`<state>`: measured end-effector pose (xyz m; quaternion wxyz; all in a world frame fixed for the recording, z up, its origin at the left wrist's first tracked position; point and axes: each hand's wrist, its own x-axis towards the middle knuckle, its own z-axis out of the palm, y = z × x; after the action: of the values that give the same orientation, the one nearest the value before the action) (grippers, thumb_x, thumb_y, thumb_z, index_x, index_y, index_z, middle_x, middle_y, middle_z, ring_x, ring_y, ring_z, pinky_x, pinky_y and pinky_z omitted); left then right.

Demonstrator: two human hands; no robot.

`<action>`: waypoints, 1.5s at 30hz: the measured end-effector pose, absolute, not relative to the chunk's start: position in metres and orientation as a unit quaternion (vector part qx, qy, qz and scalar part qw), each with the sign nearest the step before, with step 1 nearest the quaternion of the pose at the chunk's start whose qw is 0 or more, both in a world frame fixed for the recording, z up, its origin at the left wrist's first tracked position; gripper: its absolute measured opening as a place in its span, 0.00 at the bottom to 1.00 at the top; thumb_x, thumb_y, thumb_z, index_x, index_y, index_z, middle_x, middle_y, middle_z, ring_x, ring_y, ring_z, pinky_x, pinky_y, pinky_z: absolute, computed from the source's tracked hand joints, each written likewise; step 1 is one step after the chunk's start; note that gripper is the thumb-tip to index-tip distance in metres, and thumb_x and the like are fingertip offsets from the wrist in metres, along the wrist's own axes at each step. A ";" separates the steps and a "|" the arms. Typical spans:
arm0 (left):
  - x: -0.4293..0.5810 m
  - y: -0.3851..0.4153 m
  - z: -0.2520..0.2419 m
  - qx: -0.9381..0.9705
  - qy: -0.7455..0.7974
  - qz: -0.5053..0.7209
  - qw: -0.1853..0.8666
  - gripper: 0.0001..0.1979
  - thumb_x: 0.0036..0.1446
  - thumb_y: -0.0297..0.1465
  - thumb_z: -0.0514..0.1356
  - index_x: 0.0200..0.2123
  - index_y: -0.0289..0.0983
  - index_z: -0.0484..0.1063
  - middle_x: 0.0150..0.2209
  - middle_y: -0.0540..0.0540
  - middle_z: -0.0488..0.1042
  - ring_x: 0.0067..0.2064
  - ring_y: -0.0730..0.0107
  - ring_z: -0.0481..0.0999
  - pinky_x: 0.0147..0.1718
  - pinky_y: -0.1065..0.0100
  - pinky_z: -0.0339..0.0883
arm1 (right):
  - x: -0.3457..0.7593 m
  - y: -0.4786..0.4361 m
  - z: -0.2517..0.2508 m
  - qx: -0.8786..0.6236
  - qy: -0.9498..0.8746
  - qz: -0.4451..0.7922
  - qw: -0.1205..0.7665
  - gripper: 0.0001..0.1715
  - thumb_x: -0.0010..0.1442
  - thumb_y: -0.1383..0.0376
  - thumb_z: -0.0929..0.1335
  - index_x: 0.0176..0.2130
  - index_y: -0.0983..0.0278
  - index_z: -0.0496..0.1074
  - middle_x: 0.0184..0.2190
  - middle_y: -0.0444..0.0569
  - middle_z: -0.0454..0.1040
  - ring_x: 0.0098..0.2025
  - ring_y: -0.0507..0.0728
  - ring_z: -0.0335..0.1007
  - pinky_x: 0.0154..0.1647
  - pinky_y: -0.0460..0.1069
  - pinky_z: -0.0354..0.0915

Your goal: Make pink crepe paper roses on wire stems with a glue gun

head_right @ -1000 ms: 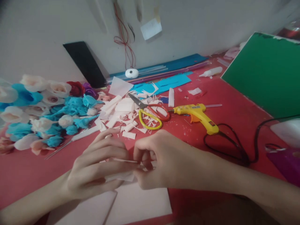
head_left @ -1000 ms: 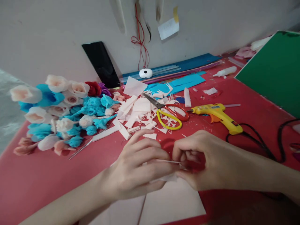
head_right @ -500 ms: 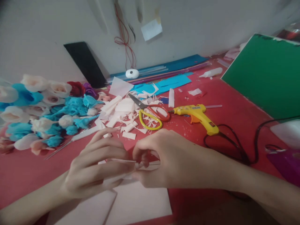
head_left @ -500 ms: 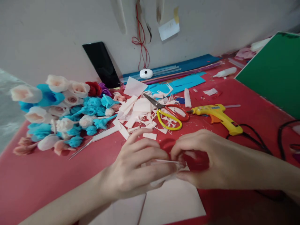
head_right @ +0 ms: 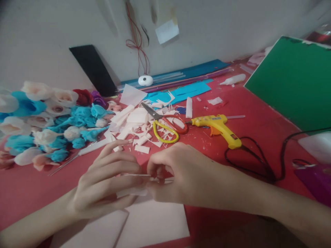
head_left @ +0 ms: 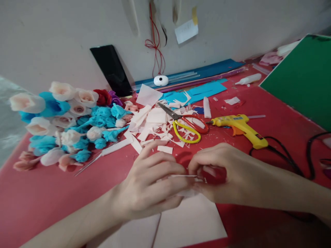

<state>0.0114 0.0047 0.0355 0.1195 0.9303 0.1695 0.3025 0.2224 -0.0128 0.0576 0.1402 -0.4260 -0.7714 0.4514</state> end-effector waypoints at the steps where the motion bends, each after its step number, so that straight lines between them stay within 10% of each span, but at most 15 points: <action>1: 0.012 0.005 0.035 0.930 0.169 0.303 0.120 0.11 0.48 0.25 0.60 0.37 0.40 0.68 0.31 0.51 0.77 0.35 0.69 0.74 0.53 0.52 0.55 | 0.222 -0.013 0.058 -0.427 -0.771 0.452 0.137 0.09 0.55 0.58 0.65 0.32 0.60 0.69 0.26 0.35 0.70 0.26 0.43 0.62 0.25 0.40 0.56; 45: 0.019 0.004 0.028 0.907 0.172 0.375 0.080 0.04 0.53 0.26 0.57 0.30 0.38 0.72 0.26 0.52 0.76 0.29 0.71 0.72 0.49 0.49 0.58 | 0.221 -0.016 0.056 -0.453 -0.759 0.452 0.116 0.02 0.48 0.65 0.67 0.28 0.60 0.67 0.22 0.33 0.67 0.23 0.43 0.59 0.22 0.40 0.53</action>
<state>0.0188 0.0043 0.0283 0.0799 0.9073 0.1721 0.3752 0.2212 -0.0161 0.0564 0.1159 -0.4535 -0.7594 0.4520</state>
